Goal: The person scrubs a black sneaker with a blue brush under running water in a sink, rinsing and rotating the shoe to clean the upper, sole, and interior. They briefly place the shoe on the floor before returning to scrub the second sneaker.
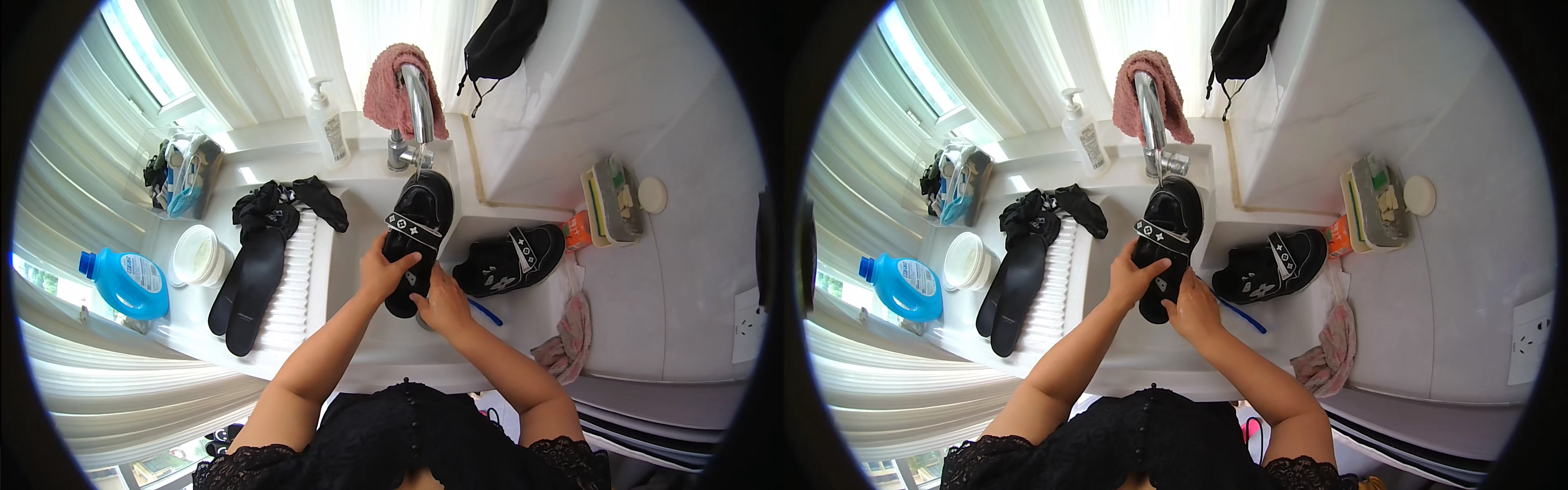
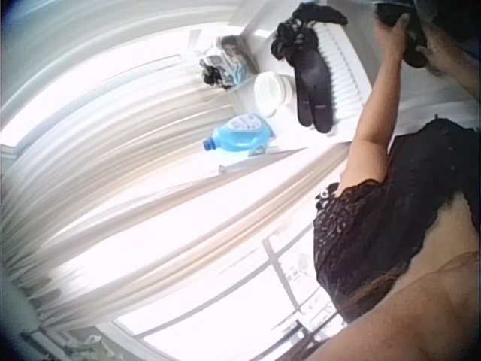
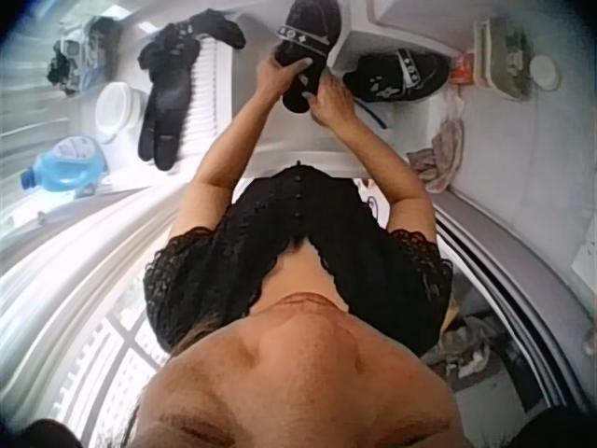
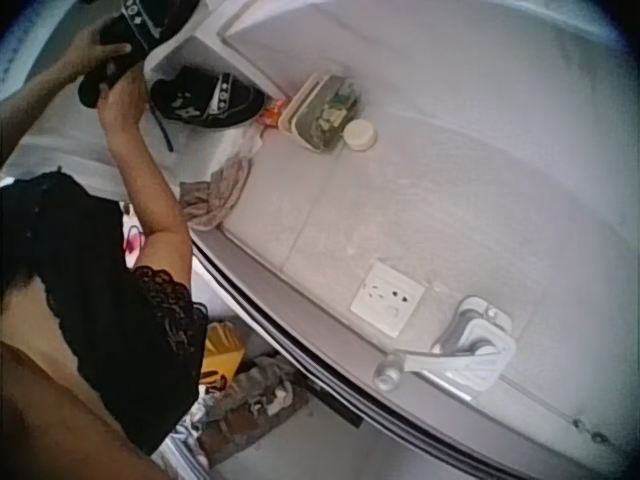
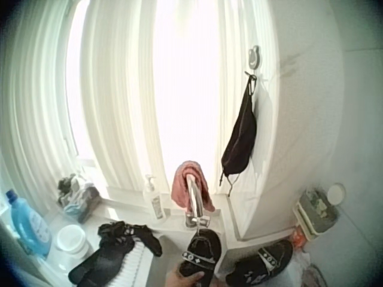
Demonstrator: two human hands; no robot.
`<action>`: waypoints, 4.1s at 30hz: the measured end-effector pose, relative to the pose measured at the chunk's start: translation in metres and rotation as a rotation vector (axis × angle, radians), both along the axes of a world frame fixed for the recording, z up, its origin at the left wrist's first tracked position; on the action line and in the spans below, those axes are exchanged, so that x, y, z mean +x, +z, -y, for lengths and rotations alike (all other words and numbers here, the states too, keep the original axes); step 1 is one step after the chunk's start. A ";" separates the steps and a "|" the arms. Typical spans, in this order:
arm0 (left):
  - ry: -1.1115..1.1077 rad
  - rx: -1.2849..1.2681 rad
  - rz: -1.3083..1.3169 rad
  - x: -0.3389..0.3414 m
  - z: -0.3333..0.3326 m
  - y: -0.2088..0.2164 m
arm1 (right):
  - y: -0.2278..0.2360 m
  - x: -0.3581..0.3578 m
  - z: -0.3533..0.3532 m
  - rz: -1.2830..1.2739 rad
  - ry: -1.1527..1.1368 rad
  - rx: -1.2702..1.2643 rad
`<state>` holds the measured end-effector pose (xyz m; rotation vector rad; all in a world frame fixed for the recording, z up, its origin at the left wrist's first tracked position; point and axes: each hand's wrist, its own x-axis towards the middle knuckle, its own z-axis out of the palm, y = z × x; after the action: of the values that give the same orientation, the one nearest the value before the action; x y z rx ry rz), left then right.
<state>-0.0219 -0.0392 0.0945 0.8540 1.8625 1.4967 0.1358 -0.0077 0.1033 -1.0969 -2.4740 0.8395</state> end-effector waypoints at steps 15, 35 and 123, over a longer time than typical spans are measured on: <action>0.032 0.376 0.685 -0.042 0.019 0.011 | 0.039 -0.054 -0.142 -0.547 -0.173 -0.505; -0.268 0.505 0.778 -0.048 0.026 0.047 | 0.095 -0.024 -0.104 -0.160 0.307 -0.870; 0.129 0.457 0.146 0.007 0.026 0.084 | 0.083 -0.039 -0.001 -1.037 -0.542 -0.856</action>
<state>-0.0148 -0.0656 0.1784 0.8065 1.5153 2.0542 0.0966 -0.0071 0.1861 -1.0434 -0.9003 1.7345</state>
